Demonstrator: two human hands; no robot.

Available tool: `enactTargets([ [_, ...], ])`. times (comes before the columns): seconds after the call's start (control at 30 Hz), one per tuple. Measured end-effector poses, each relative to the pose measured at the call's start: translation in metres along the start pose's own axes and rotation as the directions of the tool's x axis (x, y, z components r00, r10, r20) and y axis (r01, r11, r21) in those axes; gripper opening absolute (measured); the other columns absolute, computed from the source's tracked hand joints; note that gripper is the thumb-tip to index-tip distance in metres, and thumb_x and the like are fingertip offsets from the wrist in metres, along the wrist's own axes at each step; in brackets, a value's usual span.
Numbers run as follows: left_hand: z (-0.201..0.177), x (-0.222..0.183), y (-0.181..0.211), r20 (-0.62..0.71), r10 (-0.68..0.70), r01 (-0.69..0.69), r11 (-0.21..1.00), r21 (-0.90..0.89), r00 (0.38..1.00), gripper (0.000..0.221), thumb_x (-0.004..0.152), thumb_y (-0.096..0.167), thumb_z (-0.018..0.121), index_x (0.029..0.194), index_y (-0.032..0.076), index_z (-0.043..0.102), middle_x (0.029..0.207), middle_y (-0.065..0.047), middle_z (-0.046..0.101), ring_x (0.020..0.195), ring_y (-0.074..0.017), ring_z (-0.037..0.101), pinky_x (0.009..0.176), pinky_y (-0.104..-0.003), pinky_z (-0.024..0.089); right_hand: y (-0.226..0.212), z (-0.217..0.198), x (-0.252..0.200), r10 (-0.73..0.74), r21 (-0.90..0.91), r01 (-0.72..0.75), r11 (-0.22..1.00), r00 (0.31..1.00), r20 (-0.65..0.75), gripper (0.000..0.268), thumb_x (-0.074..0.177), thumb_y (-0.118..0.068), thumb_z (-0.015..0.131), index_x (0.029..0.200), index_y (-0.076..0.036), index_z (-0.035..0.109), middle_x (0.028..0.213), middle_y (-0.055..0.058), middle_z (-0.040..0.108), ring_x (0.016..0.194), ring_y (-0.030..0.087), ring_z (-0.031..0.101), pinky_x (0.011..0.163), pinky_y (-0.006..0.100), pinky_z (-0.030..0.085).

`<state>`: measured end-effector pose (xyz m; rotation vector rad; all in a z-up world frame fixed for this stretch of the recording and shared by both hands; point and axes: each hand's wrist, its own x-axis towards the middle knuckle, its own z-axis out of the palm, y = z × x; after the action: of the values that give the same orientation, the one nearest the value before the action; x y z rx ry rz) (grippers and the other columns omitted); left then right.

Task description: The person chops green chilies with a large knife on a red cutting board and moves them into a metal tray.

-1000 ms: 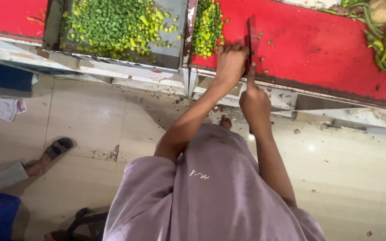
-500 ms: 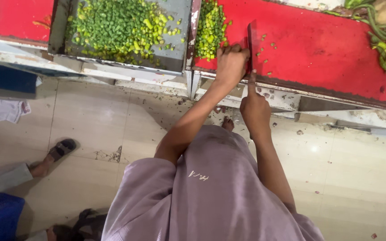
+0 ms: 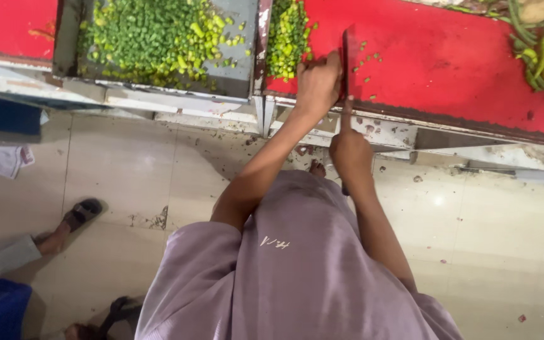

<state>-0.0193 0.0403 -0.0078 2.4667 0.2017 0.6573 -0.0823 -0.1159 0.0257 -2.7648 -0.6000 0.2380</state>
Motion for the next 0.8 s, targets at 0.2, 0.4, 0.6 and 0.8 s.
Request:
enactTargets([
  [0.2,0.006,0.000,0.002,0.050,-0.002,0.010,0.985,-0.170,0.999,0.045,0.079,0.004,0.074,0.112,0.005,0.044,0.078,-0.016,0.071,0.071,-0.0432,0.071,0.081,-0.062,0.045,0.013,-0.008,0.024,-0.117,-0.018,0.116,0.993,0.978,-0.172,0.089,0.087,-0.003,0.059,0.167,-0.006,0.019,0.070,0.022,0.065,0.061,0.042,0.065,0.058,0.055,0.051],
  [0.4,0.003,0.001,-0.001,0.075,-0.035,0.047,0.985,-0.164,0.997,0.043,0.078,-0.003,0.071,0.110,0.006,0.044,0.077,-0.016,0.071,0.076,-0.0444,0.070,0.084,-0.063,0.043,-0.001,-0.005,0.005,-0.049,0.034,0.049,0.998,0.999,-0.017,0.090,0.086,-0.002,0.057,0.166,-0.007,0.017,0.066,0.025,0.064,0.057,0.043,0.063,0.057,0.056,0.050],
  [0.6,0.003,0.001,-0.001,0.044,0.035,-0.026,0.982,-0.190,0.998,0.043,0.072,-0.007,0.065,0.108,0.008,0.045,0.089,-0.017,0.073,0.086,-0.0429,0.071,0.083,-0.059,0.043,0.006,0.000,0.021,-0.117,-0.010,0.117,0.993,0.984,-0.133,0.090,0.086,0.000,0.057,0.167,-0.008,0.019,0.072,0.025,0.065,0.060,0.043,0.063,0.057,0.056,0.049],
  [0.8,-0.003,0.001,0.006,0.070,-0.026,0.034,0.992,-0.120,0.997,0.037,0.080,0.001,0.068,0.108,0.008,0.045,0.086,-0.019,0.073,0.083,-0.0448,0.070,0.082,-0.060,0.044,0.005,-0.012,0.022,-0.155,0.057,0.165,0.985,0.977,-0.146,0.090,0.084,-0.001,0.059,0.166,-0.007,0.021,0.075,0.026,0.066,0.064,0.044,0.065,0.060,0.055,0.050],
])
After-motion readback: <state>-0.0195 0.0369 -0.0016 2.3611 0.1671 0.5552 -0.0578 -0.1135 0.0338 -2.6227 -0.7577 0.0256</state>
